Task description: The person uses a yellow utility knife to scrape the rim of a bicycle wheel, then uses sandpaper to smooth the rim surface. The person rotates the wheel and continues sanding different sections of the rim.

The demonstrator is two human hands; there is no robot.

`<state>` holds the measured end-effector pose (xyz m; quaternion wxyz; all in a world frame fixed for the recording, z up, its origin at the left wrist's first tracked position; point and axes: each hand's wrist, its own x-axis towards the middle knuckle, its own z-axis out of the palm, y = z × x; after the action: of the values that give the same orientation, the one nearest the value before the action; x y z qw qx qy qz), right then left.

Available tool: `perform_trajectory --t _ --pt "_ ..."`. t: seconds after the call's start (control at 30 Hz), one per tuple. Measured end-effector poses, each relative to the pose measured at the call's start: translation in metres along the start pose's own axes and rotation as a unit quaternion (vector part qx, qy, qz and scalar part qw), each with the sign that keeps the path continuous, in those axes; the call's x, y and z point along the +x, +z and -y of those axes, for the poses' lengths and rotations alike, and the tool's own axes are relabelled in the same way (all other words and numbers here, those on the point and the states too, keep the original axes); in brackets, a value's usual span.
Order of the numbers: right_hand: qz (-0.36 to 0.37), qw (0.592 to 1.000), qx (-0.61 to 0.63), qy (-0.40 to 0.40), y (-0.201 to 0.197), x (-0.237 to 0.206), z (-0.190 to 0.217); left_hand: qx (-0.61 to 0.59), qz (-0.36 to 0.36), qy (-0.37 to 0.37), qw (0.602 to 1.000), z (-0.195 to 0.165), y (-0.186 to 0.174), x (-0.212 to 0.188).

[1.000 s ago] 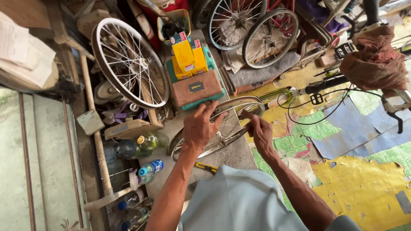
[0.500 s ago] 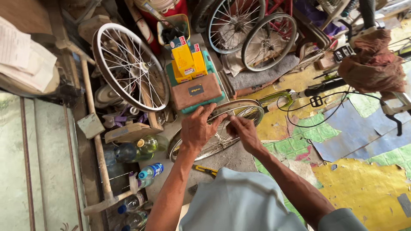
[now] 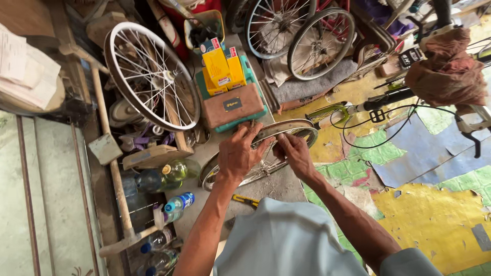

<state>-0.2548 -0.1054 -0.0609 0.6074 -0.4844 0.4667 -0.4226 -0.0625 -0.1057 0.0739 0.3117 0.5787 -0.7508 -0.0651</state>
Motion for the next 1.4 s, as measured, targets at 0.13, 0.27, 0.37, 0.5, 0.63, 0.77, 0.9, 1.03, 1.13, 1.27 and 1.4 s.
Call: perform_trajectory --t 0.13,0.27,0.37,0.5,0.63,0.77,0.9,1.03,1.13,1.27,1.4 --pt "0.042 0.993 -0.097 0.052 0.015 -0.016 -0.006 -0.004 0.02 -0.007 1.0 -0.003 -0.003 0.006" --pt "0.096 0.984 -0.131 0.079 0.027 -0.031 -0.007 -0.004 -0.005 0.003 1.0 -0.003 -0.004 0.006" --pt "0.052 0.993 -0.032 0.099 0.019 -0.024 0.004 -0.001 -0.017 0.015 1.0 -0.004 -0.002 0.002" --pt "0.017 1.0 -0.01 0.025 0.009 -0.014 0.014 -0.012 -0.008 0.015 1.0 -0.005 -0.003 0.001" --pt "0.048 0.997 -0.033 0.045 0.023 -0.023 0.006 -0.008 -0.004 -0.004 1.0 -0.005 -0.007 0.004" --pt "0.096 0.99 -0.073 0.08 0.029 -0.03 -0.001 -0.02 0.022 -0.031 0.999 -0.001 -0.006 0.006" --pt "0.049 0.998 -0.005 0.04 0.01 -0.01 0.005 -0.016 -0.012 -0.002 1.0 0.0 -0.005 -0.001" --pt "0.026 1.0 -0.012 -0.006 0.003 -0.003 -0.002 -0.016 0.005 -0.016 1.0 0.0 -0.007 0.001" --pt "0.066 0.988 -0.139 0.005 0.016 -0.019 -0.018 -0.004 0.021 -0.034 0.999 0.001 -0.009 0.005" --pt "0.053 0.994 -0.087 0.041 0.022 -0.03 -0.022 -0.007 -0.02 -0.005 1.0 0.0 -0.007 0.0" --pt "0.038 0.999 -0.029 0.021 0.008 -0.016 -0.002 -0.005 0.0 -0.02 1.0 0.0 -0.003 -0.005"
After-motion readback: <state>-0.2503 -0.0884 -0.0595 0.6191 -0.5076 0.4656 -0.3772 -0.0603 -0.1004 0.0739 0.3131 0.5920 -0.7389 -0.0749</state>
